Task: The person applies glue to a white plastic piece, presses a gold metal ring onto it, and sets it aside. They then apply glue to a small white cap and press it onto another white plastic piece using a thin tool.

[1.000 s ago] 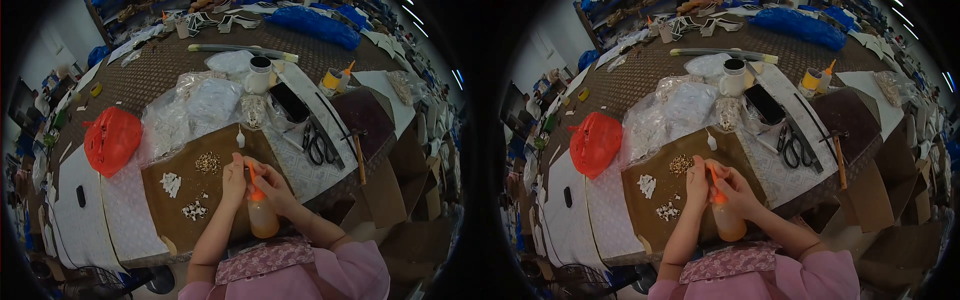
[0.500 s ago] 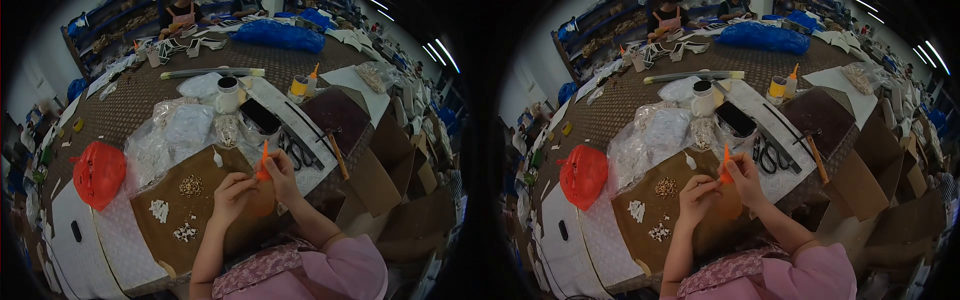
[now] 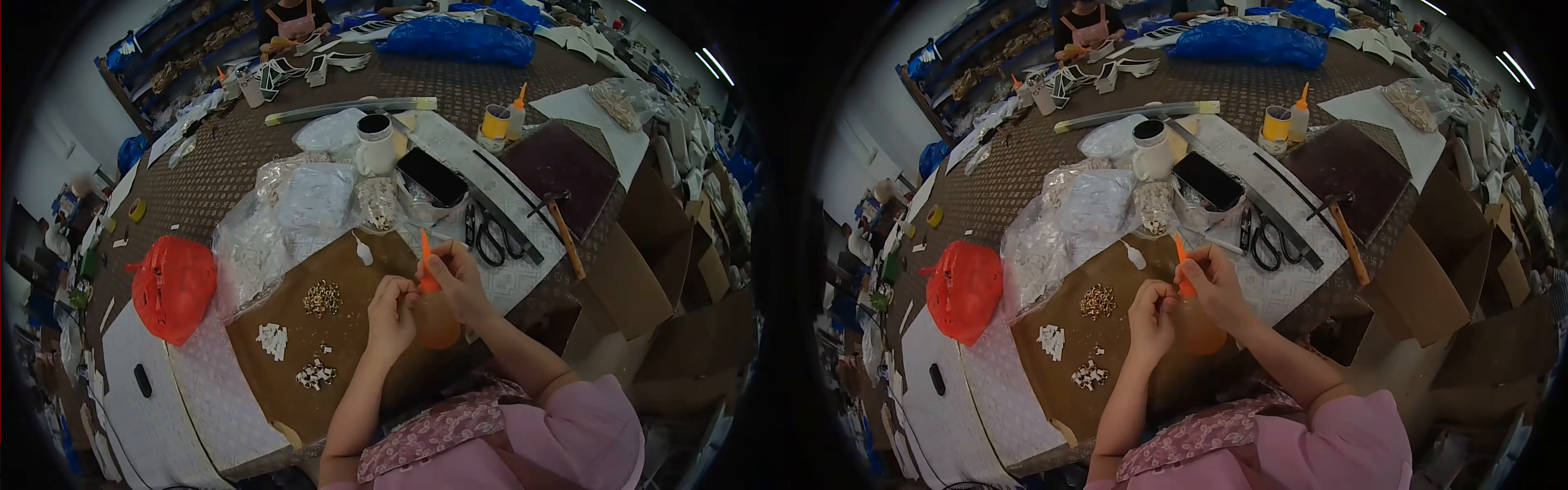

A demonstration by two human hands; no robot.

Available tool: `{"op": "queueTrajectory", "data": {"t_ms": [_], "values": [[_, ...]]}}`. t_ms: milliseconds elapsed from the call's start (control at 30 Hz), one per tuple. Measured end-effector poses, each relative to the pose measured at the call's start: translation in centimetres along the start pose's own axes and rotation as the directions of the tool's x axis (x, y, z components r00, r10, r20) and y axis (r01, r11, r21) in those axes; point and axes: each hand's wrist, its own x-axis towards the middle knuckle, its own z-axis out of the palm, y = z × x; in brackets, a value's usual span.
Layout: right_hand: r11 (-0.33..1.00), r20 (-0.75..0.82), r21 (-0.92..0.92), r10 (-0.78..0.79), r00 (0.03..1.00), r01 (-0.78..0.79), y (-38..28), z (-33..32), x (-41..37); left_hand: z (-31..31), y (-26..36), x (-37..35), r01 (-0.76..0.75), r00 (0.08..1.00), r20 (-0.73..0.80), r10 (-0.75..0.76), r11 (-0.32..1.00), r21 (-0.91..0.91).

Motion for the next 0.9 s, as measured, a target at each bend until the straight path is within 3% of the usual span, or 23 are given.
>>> {"op": "queueTrajectory", "data": {"t_ms": [133, 233, 333, 400, 567, 700, 767, 900], "values": [[0.999, -0.045, 0.028, 0.018, 0.999, -0.017, -0.5, 0.3, 0.5, -0.3, -0.9, -0.1, 0.092, 0.996, 0.013, -0.091, 0.986, -0.14], [0.991, -0.053, 0.123, 0.056, 0.997, -0.049, -0.8, 0.0, 0.8, -0.8, 0.2, 0.4, 0.073, 0.997, 0.009, -0.073, 0.965, -0.253], [0.987, -0.06, 0.153, 0.06, 0.996, -0.05, -1.1, -0.2, 0.6, -0.9, -0.9, 0.1, -0.009, 0.997, 0.069, 0.021, 0.986, -0.167], [0.995, -0.066, 0.094, 0.043, 0.997, -0.037, -1.1, 0.0, 0.6, -0.9, -1.0, 0.2, 0.01, 0.996, 0.09, 0.01, 0.974, -0.224], [0.977, 0.004, -0.209, -0.045, 0.999, 0.045, 0.0, -1.1, 0.4, -0.7, -1.7, -0.1, -0.116, 0.993, -0.038, 0.113, 0.99, -0.085], [0.986, -0.006, -0.167, -0.024, 1.0, 0.022, 1.4, -2.2, 0.6, 0.5, -2.2, -0.8, -0.22, 0.96, -0.206, 0.187, 0.964, -0.147], [0.991, -0.062, -0.124, 0.035, 0.997, -0.042, 1.3, -1.4, 0.6, 0.7, -1.9, -1.1, -0.271, 0.925, -0.295, 0.24, 0.96, -0.068], [0.98, -0.121, -0.201, -0.03, 0.992, 0.005, 2.1, -0.5, 1.2, 1.2, -3.1, -1.2, -0.213, 0.943, -0.269, 0.195, 0.976, -0.039]]}}
